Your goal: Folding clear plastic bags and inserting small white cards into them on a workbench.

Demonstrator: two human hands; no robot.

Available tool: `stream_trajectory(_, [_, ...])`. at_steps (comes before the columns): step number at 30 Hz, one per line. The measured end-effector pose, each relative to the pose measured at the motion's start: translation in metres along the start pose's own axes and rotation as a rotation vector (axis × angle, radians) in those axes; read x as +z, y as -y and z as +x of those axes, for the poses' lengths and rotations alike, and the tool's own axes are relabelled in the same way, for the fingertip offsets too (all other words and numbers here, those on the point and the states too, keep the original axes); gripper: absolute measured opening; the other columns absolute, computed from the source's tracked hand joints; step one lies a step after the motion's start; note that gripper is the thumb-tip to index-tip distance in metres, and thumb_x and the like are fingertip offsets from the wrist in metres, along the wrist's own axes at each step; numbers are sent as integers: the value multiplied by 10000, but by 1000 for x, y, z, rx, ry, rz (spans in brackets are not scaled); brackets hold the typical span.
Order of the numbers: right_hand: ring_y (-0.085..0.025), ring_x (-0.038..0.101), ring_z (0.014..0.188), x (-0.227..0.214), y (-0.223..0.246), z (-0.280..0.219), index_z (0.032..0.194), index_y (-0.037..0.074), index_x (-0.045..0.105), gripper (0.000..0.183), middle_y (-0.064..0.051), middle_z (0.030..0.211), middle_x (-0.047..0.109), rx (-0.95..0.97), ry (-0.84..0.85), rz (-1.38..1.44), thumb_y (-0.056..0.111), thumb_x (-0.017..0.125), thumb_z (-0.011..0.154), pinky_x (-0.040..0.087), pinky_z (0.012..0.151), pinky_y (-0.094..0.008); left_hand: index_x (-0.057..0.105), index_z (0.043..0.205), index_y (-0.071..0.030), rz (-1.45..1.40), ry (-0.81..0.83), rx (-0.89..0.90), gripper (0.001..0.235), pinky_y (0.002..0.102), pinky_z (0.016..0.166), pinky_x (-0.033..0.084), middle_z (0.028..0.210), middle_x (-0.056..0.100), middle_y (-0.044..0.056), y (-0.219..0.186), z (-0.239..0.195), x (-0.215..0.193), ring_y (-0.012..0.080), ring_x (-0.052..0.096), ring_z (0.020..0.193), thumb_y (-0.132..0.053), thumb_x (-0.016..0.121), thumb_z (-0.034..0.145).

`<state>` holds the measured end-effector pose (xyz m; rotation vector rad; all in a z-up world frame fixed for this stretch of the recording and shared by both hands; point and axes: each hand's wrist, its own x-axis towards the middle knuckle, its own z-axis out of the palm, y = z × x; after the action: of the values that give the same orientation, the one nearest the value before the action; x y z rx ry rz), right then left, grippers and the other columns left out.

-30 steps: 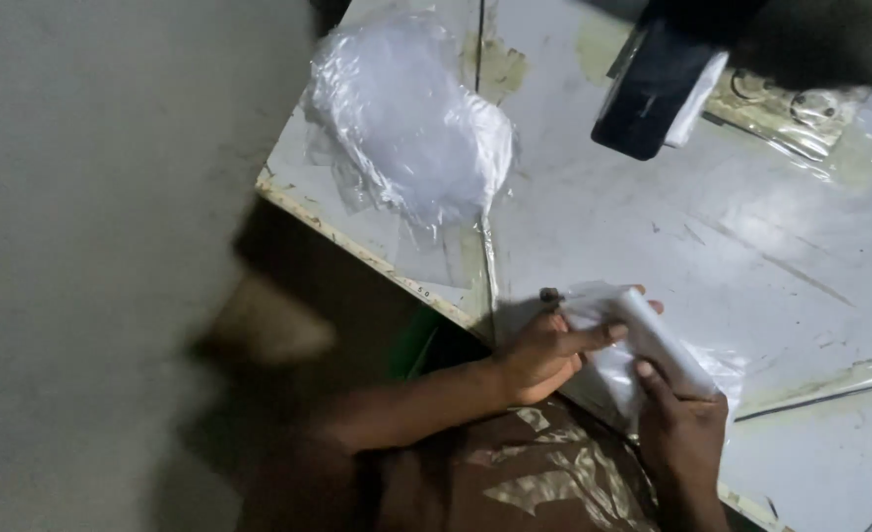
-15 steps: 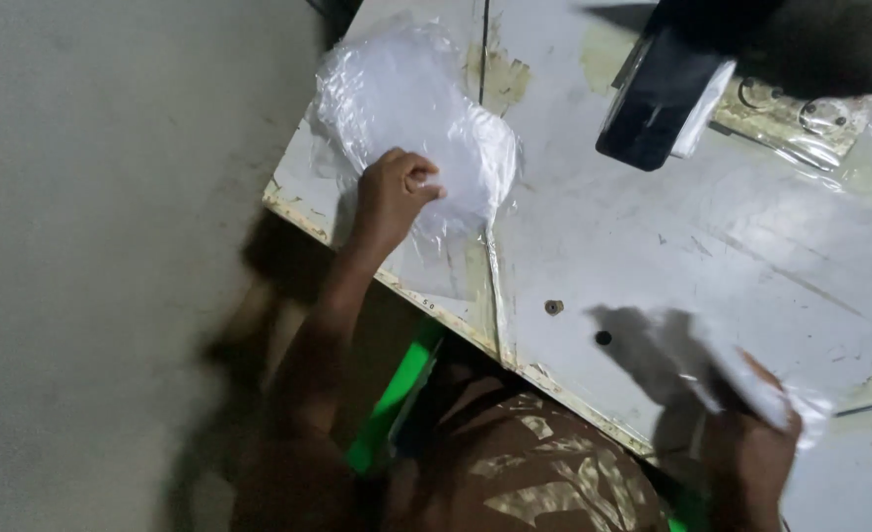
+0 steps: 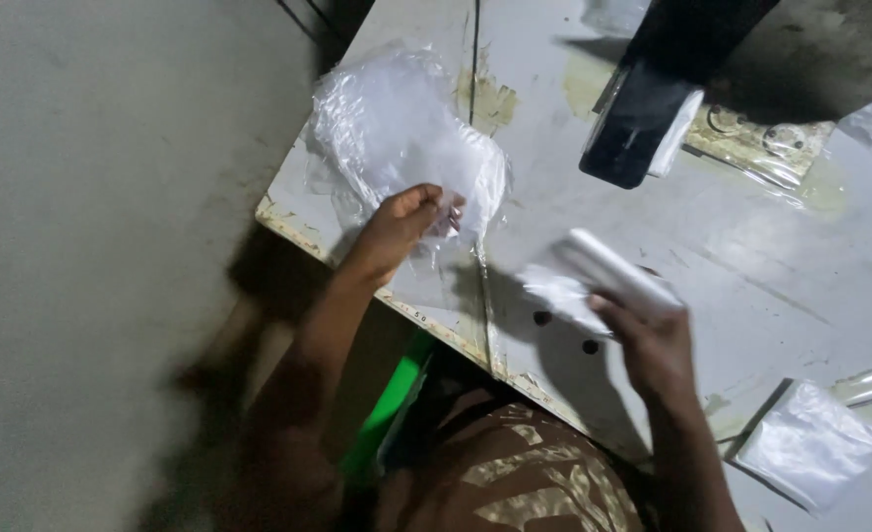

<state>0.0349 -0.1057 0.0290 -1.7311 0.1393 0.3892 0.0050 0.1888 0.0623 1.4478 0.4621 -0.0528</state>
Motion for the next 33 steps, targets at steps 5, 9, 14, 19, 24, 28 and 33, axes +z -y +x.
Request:
stream_trajectory(5, [-188, 631, 807, 39, -17, 12, 1188, 48, 745, 480, -147, 969, 745, -70, 132, 204, 96, 907, 739, 546, 704, -390, 464, 1535, -22, -213, 343, 103, 675, 518, 1205, 317, 1536, 502, 217, 59, -9, 25, 324, 446, 1435, -515, 472, 1073])
stream_trajectory(9, [-163, 599, 700, -11, -29, 3, 1205, 39, 729, 436, -113, 922, 757, 60, -33, 300, 27, 821, 779, 484, 562, -269, 636, 1268, -36, 275, -37, 377, 270, 345, 981, 524, 1151, 688, 100, 57, -7, 53, 195, 637, 1084, -161, 600, 1031])
stream_trajectory(14, [-314, 726, 1202, -93, -17, -51, 1144, 24, 773, 379, -173, 1316, 752, -84, -87, 349, -4, 788, 766, 666, 848, -425, 664, 777, 6, 495, -161, 626, 214, 272, 802, 475, 774, 626, 34, 54, 3, 107, 105, 592, 826, -66, 787, 937])
stream_trajectory(19, [-238, 733, 1148, -100, 11, -107, 1180, 135, 768, 257, -98, 1238, 775, -220, 339, 146, 73, 687, 944, 542, 969, -360, 822, 880, -31, 257, 845, 331, 149, 266, 688, 579, 907, 820, 60, 119, -9, 172, 141, 756, 834, 36, 852, 750])
stream_trajectory(24, [-320, 743, 1093, -115, -42, -96, 1115, -6, 785, 292, -196, 1190, 780, 12, 153, 601, 73, 749, 836, 575, 875, -368, 708, 962, -6, -429, 732, -446, 114, 344, 775, 523, 975, 727, 153, 123, -38, 186, 237, 670, 857, -43, 698, 854])
stream_trajectory(28, [-202, 758, 668, -93, -19, -87, 1109, 10, 745, 281, -123, 917, 762, -263, -361, 188, 147, 722, 864, 635, 558, -325, 481, 860, -60, -1067, 717, -182, 334, 365, 738, 379, 835, 488, 87, 94, -58, 206, 251, 475, 791, -295, 715, 894])
stream_trajectory(33, [-302, 785, 971, -81, -7, -89, 1138, 135, 776, 331, -199, 1156, 768, -698, -271, 21, 100, 581, 872, 650, 681, -341, 639, 1156, 10, -346, 299, 299, 434, 323, 678, 494, 1006, 630, 134, 60, -58, 199, 255, 605, 881, -15, 651, 722])
